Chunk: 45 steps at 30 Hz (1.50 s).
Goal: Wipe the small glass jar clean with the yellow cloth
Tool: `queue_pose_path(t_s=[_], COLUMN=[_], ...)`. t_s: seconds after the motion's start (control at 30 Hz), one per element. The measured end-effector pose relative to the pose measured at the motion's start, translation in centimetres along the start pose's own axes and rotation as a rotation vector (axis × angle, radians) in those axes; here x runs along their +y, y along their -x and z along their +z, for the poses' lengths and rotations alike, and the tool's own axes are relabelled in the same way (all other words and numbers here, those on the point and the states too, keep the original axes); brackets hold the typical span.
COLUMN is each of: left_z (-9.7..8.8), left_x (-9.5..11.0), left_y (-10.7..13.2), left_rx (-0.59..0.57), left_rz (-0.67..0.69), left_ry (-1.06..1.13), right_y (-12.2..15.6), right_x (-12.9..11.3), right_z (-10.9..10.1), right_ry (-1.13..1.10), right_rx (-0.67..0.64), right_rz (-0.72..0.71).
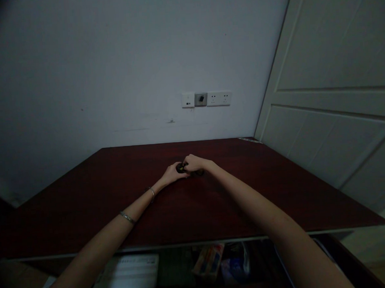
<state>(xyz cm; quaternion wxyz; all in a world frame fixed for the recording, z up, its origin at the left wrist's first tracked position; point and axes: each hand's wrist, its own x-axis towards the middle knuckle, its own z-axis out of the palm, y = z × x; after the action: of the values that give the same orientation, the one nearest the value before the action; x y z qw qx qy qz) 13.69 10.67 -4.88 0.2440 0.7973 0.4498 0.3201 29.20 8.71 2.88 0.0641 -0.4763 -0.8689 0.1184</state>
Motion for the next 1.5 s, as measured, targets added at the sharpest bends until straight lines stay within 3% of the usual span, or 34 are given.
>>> queue_pose_path(t_s=[0.37,0.73,1.0,1.2,1.5], left_z=[0.0,0.2,0.2,0.1,0.3], left_x=[-0.1,-0.4,-0.2,0.1,-0.1], left_y=[0.1,0.0,0.3,0.5,0.3], left_rx=[-0.025,-0.013,0.006,-0.005,-0.01], left_rz=[0.007,0.001,0.022,0.008,0.011], left_ry=[0.011,0.055,0.01,0.053,0.083], right_y=[-1.0,-1.4,0.8,1.9,0.5], right_x=[2.7,4.6,6.5,6.7,5.4], right_z=[2.2,4.0,4.0,3.5,4.3], right_ry=[-0.402,-1.168,-1.691,-1.823,-1.611], right_rx=[0.202,0.484,0.783,0.791,0.848], right_rz=[0.072,0.121,0.276,0.328,0.359])
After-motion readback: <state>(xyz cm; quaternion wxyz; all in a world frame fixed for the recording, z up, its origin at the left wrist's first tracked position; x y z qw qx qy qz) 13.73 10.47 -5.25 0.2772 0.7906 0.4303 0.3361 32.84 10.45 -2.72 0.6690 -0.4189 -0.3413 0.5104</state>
